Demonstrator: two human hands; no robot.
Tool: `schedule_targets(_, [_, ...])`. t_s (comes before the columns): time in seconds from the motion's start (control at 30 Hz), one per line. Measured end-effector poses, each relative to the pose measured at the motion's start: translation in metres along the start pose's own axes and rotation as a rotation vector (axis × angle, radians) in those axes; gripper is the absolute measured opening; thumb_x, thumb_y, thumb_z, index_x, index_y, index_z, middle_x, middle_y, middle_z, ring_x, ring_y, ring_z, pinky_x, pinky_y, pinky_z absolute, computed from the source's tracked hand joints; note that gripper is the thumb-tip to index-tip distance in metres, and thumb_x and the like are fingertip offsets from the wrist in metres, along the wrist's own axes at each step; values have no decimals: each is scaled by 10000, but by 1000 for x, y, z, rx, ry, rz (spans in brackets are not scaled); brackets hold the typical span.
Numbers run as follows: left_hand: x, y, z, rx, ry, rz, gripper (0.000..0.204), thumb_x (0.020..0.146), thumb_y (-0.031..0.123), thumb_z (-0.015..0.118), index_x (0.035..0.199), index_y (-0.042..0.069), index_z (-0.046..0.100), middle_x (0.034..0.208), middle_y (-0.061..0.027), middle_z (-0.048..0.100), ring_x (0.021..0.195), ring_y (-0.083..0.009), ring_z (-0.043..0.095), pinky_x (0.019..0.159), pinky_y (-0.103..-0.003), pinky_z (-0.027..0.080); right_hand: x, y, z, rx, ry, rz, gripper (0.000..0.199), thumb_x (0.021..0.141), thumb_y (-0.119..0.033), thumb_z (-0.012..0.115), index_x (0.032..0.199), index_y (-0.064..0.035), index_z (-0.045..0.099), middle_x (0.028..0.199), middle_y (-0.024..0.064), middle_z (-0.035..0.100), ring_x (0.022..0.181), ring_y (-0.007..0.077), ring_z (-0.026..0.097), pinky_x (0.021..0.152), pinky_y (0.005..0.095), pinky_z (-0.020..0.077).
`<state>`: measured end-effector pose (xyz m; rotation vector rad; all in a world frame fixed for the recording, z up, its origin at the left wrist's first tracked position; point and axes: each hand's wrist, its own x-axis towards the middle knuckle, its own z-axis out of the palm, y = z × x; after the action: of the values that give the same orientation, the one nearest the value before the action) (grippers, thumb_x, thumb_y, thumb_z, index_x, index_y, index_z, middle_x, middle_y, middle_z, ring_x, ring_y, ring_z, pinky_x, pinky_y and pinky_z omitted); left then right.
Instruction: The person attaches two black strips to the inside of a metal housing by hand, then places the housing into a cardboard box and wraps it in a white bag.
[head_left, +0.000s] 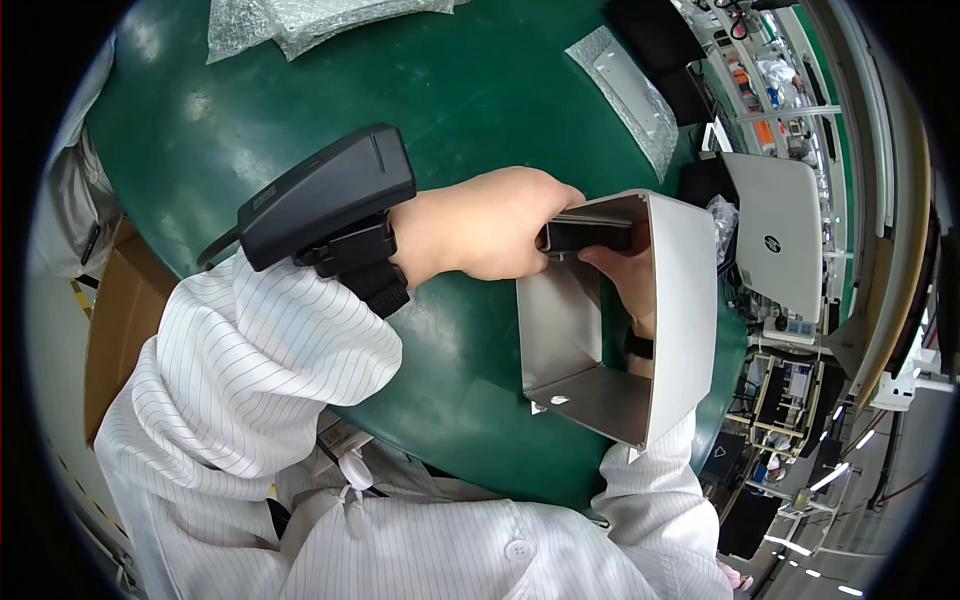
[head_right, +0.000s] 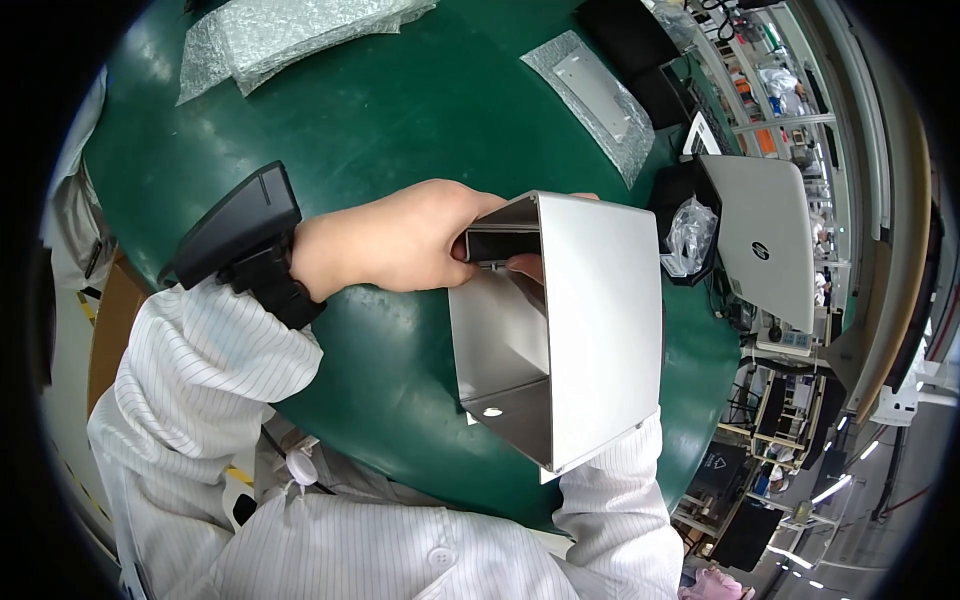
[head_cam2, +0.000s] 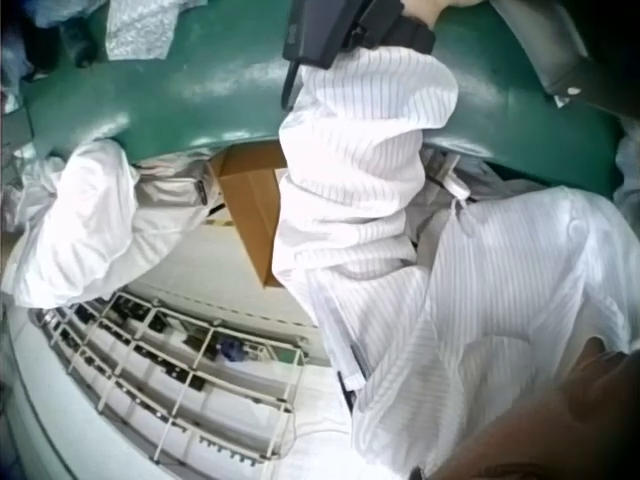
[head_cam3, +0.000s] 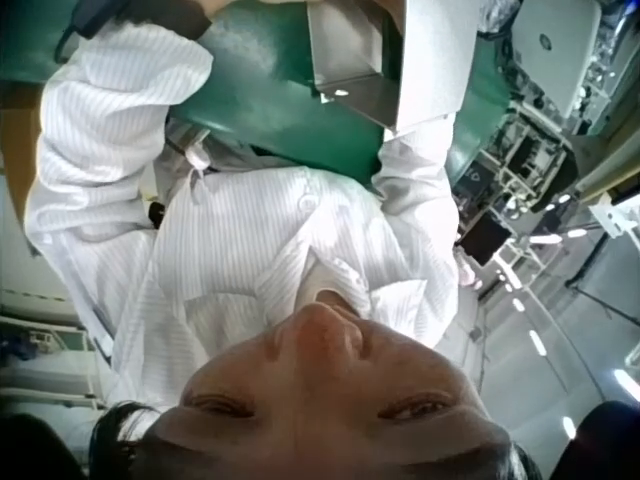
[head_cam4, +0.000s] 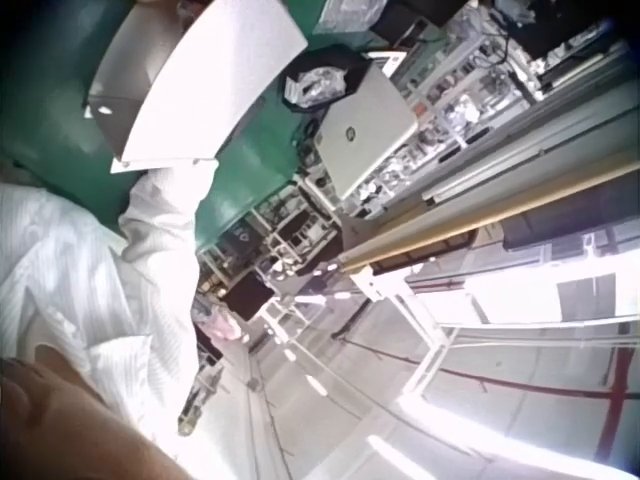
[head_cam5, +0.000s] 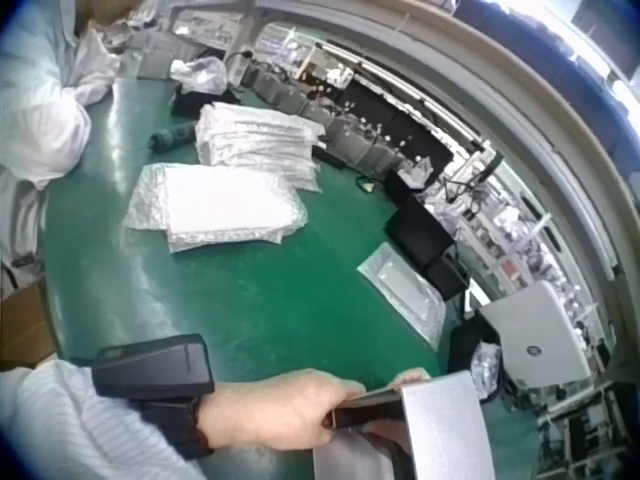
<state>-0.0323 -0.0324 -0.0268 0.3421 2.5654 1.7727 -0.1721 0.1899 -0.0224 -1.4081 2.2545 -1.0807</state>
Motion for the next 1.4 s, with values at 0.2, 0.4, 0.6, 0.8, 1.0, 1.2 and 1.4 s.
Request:
schedule_targets(0.2, [-7, -10, -3, -92, 3, 17, 376, 762, 2, 648, 1137, 0, 631, 824, -131, 665, 761, -247, 647, 713, -348, 511, -20, 31, -9, 17, 65, 244, 484, 758, 26, 798, 1198, 0, 597, 1077, 93, 672, 948, 175, 642, 825, 302, 535])
schedule_targets(0.4, [-3, -4, -19, 66, 41, 8, 233, 764, 90, 744, 955, 2, 641, 752, -90, 621, 675, -211, 586, 644, -351, 476, -32, 52, -23, 283, 21, 278, 361, 785, -2, 788, 1124, 9, 664, 1038, 49, 704, 916, 136, 649, 770, 295, 528])
schedule_targets(0.6, [9, -20, -23, 43, 321, -69, 272, 789, 121, 780, 988, -39, 686, 808, -123, 682, 695, -198, 622, 692, -324, 514, -31, -4, -8, 343, 120, 139, 289, 917, 66, 630, 1202, 31, 655, 1026, 58, 720, 909, 101, 658, 821, 264, 543])
schedule_targets(0.8, [-17, -55, -41, 196, 221, -101, 298, 990, 112, 565, 1220, -73, 606, 1041, -114, 683, 847, -135, 614, 754, -289, 530, -16, 14, 10, 635, 170, 79, 250, 938, 88, 556, 1170, 53, 640, 1014, 135, 727, 929, 160, 703, 804, 278, 584])
schedule_targets(1.0, [13, 4, -6, 488, 224, -234, 286, 958, 158, 632, 1155, -49, 620, 979, -90, 681, 832, -140, 616, 736, -298, 518, -19, 13, 8, 637, 218, 76, 175, 933, 70, 566, 1084, 14, 634, 943, 92, 720, 864, 128, 693, 734, 262, 583])
schedule_targets(1.2, [21, 52, 31, 767, 429, -395, 290, 920, 213, 712, 1077, -20, 638, 905, -61, 678, 813, -146, 617, 713, -309, 504, -19, 21, 13, 645, 291, 71, 74, 921, 48, 546, 953, -17, 559, 868, 65, 702, 783, 116, 677, 666, 248, 558])
schedule_targets(1.4, [-4, -32, -19, 452, 578, -326, 268, 909, 228, 750, 1050, 28, 641, 858, -13, 661, 749, -105, 582, 666, -250, 452, -18, 10, 12, 397, 531, -34, 57, 830, -14, 612, 832, -50, 567, 727, 56, 657, 653, 141, 644, 580, 291, 507])
